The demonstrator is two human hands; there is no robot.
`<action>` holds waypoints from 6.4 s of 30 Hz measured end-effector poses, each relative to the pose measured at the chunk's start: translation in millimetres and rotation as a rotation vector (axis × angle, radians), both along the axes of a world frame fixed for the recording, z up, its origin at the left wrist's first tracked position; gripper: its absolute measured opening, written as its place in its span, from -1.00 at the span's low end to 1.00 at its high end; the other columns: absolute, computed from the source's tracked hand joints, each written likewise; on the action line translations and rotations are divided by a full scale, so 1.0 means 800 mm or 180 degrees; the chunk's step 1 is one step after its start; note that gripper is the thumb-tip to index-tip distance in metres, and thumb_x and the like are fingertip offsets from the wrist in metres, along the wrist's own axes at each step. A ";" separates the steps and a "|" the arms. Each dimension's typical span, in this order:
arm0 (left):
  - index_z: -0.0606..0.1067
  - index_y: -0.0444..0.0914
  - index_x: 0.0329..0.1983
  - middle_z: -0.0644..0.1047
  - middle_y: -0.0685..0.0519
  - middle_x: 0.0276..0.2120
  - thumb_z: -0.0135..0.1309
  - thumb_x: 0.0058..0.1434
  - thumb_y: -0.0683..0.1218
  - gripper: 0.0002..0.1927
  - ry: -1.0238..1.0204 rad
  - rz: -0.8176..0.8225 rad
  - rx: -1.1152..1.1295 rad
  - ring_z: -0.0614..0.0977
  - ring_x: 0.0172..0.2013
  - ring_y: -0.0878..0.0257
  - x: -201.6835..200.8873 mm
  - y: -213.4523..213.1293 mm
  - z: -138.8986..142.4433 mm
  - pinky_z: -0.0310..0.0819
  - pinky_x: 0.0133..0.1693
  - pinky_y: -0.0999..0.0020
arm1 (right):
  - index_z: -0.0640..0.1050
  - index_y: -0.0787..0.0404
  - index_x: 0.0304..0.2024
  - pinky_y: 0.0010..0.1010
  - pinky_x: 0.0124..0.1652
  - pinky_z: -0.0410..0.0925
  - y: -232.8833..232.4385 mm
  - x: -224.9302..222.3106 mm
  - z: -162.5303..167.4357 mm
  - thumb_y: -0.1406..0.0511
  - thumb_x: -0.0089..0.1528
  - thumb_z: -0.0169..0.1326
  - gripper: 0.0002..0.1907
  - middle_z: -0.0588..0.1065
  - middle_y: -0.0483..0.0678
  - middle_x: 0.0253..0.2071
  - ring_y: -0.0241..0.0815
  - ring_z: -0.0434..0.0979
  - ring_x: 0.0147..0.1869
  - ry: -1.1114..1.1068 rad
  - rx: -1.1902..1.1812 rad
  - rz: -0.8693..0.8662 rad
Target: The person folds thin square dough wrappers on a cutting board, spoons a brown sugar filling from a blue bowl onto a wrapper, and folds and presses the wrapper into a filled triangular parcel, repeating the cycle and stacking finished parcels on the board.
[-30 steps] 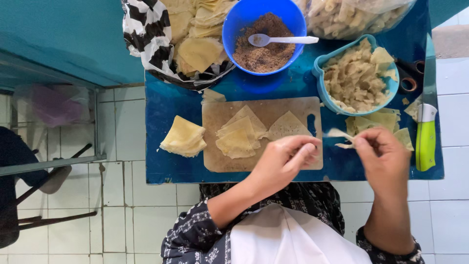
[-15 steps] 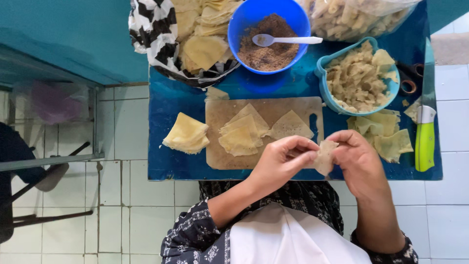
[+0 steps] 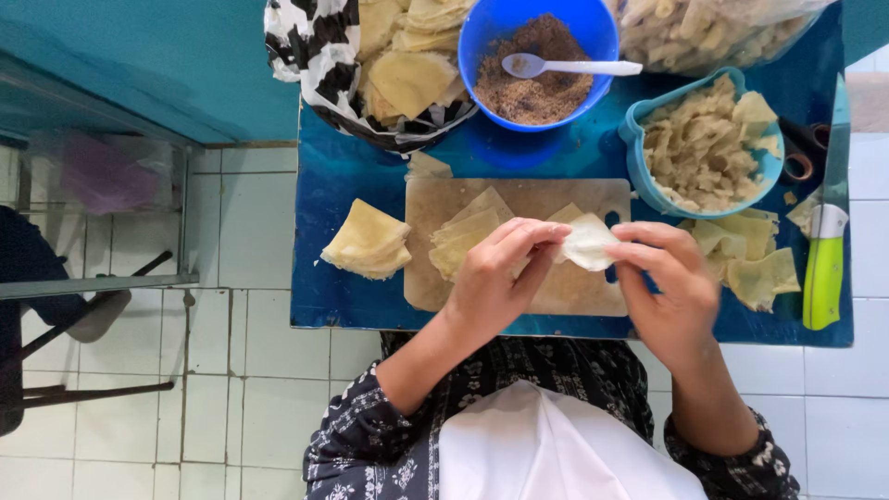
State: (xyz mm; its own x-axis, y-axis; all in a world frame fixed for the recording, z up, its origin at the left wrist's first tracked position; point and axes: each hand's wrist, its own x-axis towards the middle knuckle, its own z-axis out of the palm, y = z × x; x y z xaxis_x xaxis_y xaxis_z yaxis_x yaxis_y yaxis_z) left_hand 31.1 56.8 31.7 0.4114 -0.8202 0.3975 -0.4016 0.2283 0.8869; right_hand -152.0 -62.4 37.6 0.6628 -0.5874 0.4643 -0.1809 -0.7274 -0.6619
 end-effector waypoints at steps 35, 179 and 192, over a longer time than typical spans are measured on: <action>0.55 -0.25 -0.04 0.51 0.01 -0.11 0.13 0.17 -0.25 -0.73 -0.1630 0.0609 0.0737 0.57 -0.15 0.05 0.001 -0.001 0.004 0.48 -0.14 0.16 | 0.49 0.18 0.21 -0.15 0.08 0.25 -0.037 0.036 0.014 0.66 0.01 -0.21 -0.27 0.29 0.11 0.40 0.19 0.28 0.48 0.0904 0.0550 0.0530; 0.42 -0.26 -0.20 0.43 -0.12 -0.26 0.12 0.36 -0.12 -0.86 -0.0773 0.0230 0.1250 0.61 -0.38 -0.11 0.010 -0.015 -0.018 0.49 -0.41 0.11 | 0.56 0.25 -0.17 -0.48 -0.33 0.34 -0.009 0.051 0.001 0.36 0.27 0.17 -0.89 0.52 -0.08 -0.36 -0.28 0.49 -0.38 0.1141 0.1269 -0.0793; 0.41 -0.26 -0.19 0.44 -0.11 -0.25 0.12 0.36 -0.11 -0.86 -0.0763 0.0202 0.1276 0.62 -0.38 -0.11 0.011 -0.009 -0.021 0.49 -0.43 0.10 | 0.55 0.30 -0.24 -0.41 -0.29 0.37 -0.002 0.055 -0.002 0.37 0.26 0.18 -0.90 0.55 -0.02 -0.34 -0.24 0.54 -0.29 0.1253 0.1452 -0.0697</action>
